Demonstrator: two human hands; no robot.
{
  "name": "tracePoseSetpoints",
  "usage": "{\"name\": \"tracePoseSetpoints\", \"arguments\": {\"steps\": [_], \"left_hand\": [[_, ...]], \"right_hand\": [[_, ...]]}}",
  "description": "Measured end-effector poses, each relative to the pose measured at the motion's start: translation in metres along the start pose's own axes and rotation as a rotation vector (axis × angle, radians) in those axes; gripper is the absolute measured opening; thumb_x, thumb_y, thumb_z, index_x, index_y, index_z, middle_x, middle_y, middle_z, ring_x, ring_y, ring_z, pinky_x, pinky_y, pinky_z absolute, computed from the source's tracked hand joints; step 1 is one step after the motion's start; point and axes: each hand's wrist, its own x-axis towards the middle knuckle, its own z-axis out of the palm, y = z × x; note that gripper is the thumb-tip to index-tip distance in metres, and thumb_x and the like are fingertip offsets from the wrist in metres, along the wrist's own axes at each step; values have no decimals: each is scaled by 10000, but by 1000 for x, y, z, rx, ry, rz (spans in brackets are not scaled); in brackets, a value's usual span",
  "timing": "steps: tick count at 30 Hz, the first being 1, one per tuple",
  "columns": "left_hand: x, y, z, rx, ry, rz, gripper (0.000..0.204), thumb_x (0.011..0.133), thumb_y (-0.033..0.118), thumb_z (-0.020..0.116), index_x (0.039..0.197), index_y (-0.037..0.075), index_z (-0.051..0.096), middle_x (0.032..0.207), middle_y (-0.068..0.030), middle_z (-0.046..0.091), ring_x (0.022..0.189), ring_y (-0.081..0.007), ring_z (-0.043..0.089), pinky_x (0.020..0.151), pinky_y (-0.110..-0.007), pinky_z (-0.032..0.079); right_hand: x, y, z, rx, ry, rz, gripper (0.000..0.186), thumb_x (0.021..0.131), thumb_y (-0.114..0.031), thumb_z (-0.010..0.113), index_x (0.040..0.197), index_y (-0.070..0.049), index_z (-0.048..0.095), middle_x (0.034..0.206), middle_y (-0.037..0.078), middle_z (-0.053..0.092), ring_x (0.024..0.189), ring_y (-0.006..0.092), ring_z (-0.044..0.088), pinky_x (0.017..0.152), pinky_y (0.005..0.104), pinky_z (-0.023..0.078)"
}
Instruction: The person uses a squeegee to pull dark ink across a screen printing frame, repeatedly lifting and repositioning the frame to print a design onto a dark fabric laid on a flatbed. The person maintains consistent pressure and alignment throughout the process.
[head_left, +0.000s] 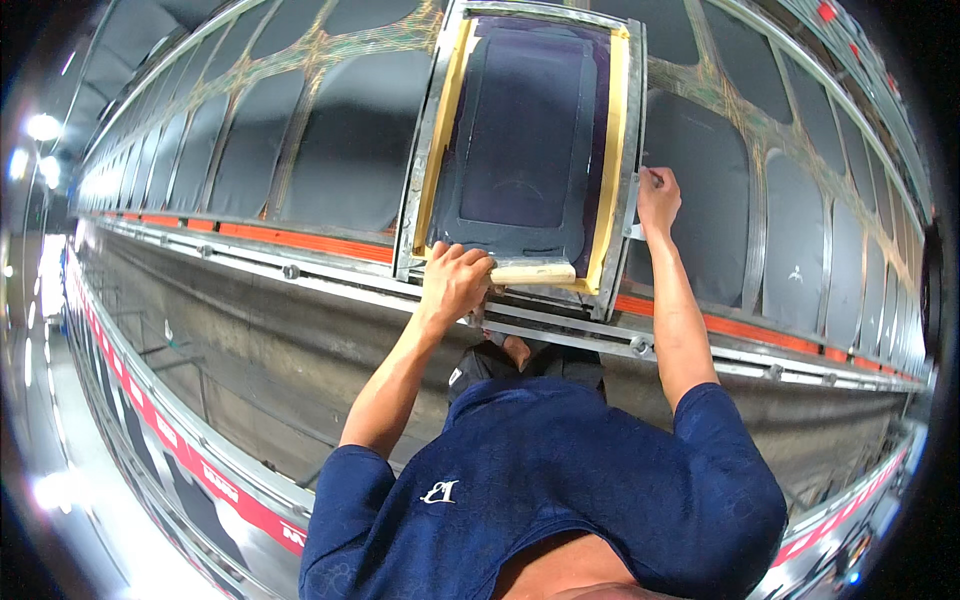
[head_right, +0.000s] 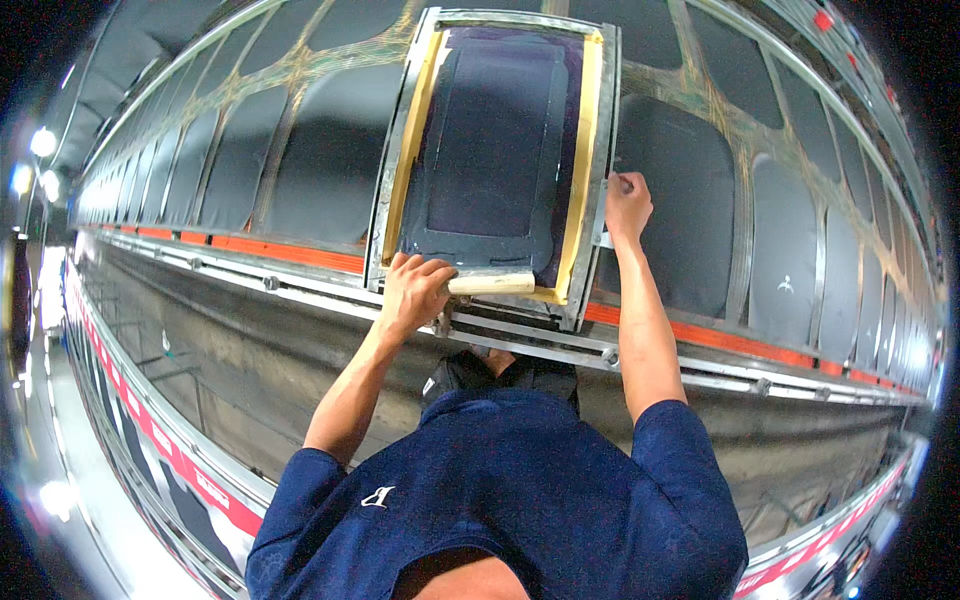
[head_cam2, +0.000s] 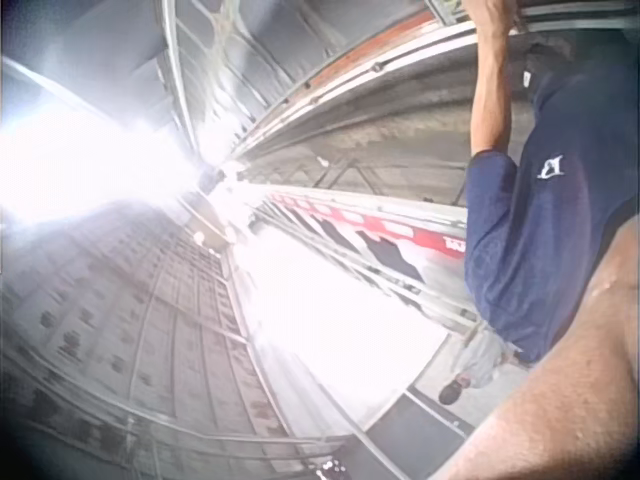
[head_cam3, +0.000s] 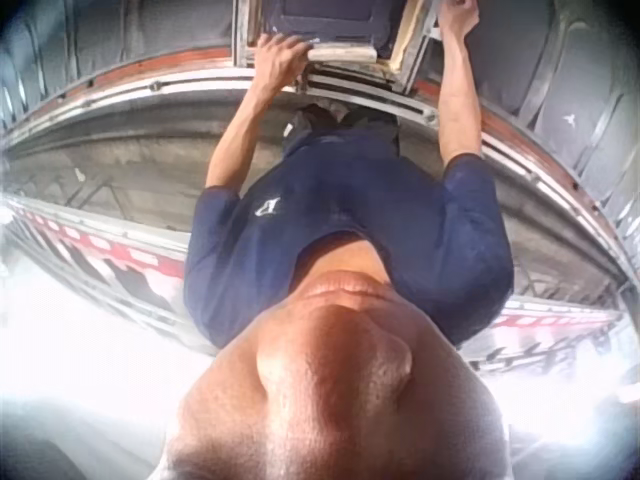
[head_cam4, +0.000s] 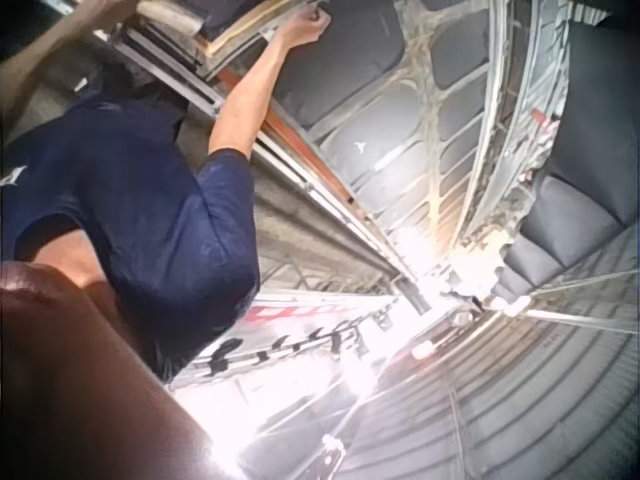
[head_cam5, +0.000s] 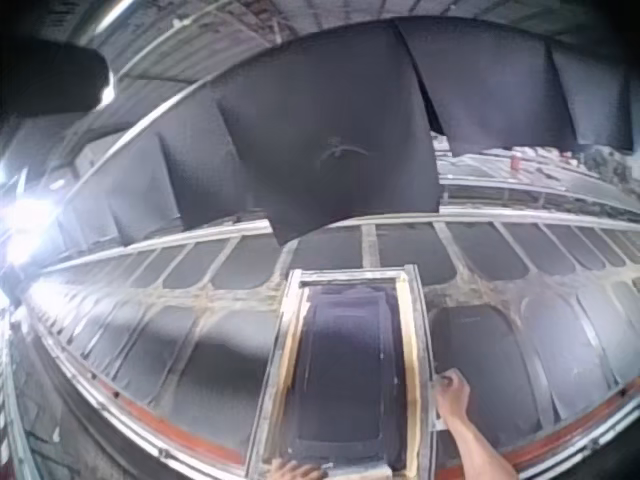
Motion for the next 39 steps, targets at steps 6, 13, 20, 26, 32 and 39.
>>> {"name": "tracePoseSetpoints", "arguments": {"steps": [6,13,20,26,32,39], "left_hand": [[3,-11,10,-23,45,77,250,709,111,711,958,132,701,1017,19,717,808,-210,603,795,-392,429],[113,-69,26,-37,75,101,254,713,44,698,953,126,711,1004,16,723,823,-213,617,807,-398,435],[312,-167,72,75,-5,145,295,755,83,728,1035,176,749,1088,3,725,994,-225,635,956,-427,432],[424,-192,46,-72,-149,66,232,754,292,848,911,137,779,832,-64,747,839,-287,699,882,-427,488],[469,-211,60,-17,-258,-1,349,730,367,873,988,146,793,857,-119,758,848,-322,732,819,-451,557],[429,-191,56,-4,-333,-45,326,734,374,863,980,172,795,867,-110,764,863,-320,734,816,-440,566]], "right_hand": [[3,11,10,-56,-35,157,257,910,-289,702,982,-42,709,879,162,736,864,343,728,795,408,531],[7,-1,2,-235,-196,169,273,914,-308,691,989,-46,701,875,172,724,892,396,703,813,469,519],[110,-28,39,-223,-310,-322,382,873,-313,769,1141,-48,708,1109,140,727,1017,310,691,899,408,545],[217,-142,116,-317,-667,-592,475,822,-401,798,1160,-81,703,1118,144,718,1070,342,656,1015,452,464],[272,-143,184,-696,-853,-554,359,775,-316,829,1040,-85,755,896,166,747,907,360,715,885,455,525],[224,-128,173,-675,-829,-547,298,759,-291,837,980,-99,781,908,181,755,900,359,729,844,450,551]]}}
